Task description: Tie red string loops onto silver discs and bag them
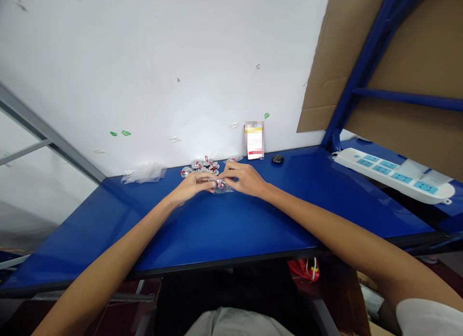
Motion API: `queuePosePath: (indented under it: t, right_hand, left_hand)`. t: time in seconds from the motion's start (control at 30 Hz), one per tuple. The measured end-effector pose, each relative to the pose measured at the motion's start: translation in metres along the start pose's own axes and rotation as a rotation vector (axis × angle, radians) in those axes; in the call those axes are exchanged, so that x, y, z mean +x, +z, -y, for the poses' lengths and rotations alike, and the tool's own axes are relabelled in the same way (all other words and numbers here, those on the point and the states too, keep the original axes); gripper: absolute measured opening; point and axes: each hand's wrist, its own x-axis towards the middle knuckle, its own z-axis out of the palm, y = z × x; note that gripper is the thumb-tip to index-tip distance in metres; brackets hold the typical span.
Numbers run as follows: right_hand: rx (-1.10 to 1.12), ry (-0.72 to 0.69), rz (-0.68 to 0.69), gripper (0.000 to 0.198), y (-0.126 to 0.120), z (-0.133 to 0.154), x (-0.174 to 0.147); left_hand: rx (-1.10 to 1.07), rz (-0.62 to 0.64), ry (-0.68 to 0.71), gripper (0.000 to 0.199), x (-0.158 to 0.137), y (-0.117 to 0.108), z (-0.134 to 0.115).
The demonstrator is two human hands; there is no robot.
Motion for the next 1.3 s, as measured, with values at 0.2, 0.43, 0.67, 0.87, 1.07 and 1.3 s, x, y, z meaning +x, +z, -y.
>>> queuePosePath:
  t: [0.2, 0.43, 0.67, 0.87, 1.07, 1.3]
  right_hand:
    - [0.008, -0.010, 0.034, 0.025, -0.006, 0.004, 0.002]
    - [0.273, 0.244, 0.056, 0.033, -0.003, 0.005, 0.008]
    - [0.434, 0.495, 0.075, 0.029, 0.009, -0.014, 0.005]
    - [0.536, 0.549, -0.012, 0.033, 0.012, -0.014, 0.006]
    - [0.509, 0.501, -0.074, 0.034, 0.014, -0.009, 0.005]
    - [0.586, 0.556, 0.019, 0.038, 0.012, -0.015, 0.004]
  left_hand:
    - [-0.008, -0.025, -0.010, 0.042, 0.004, -0.006, 0.008]
    - [0.121, -0.037, 0.015, 0.045, 0.004, -0.007, 0.007]
    - [0.278, -0.097, 0.075, 0.031, 0.000, 0.003, 0.000]
    - [0.234, -0.127, 0.056, 0.035, 0.003, 0.000, 0.002]
    - [0.165, -0.118, 0.063, 0.040, 0.002, 0.004, 0.002]
    - [0.217, -0.180, 0.015, 0.039, 0.004, -0.006, 0.011]
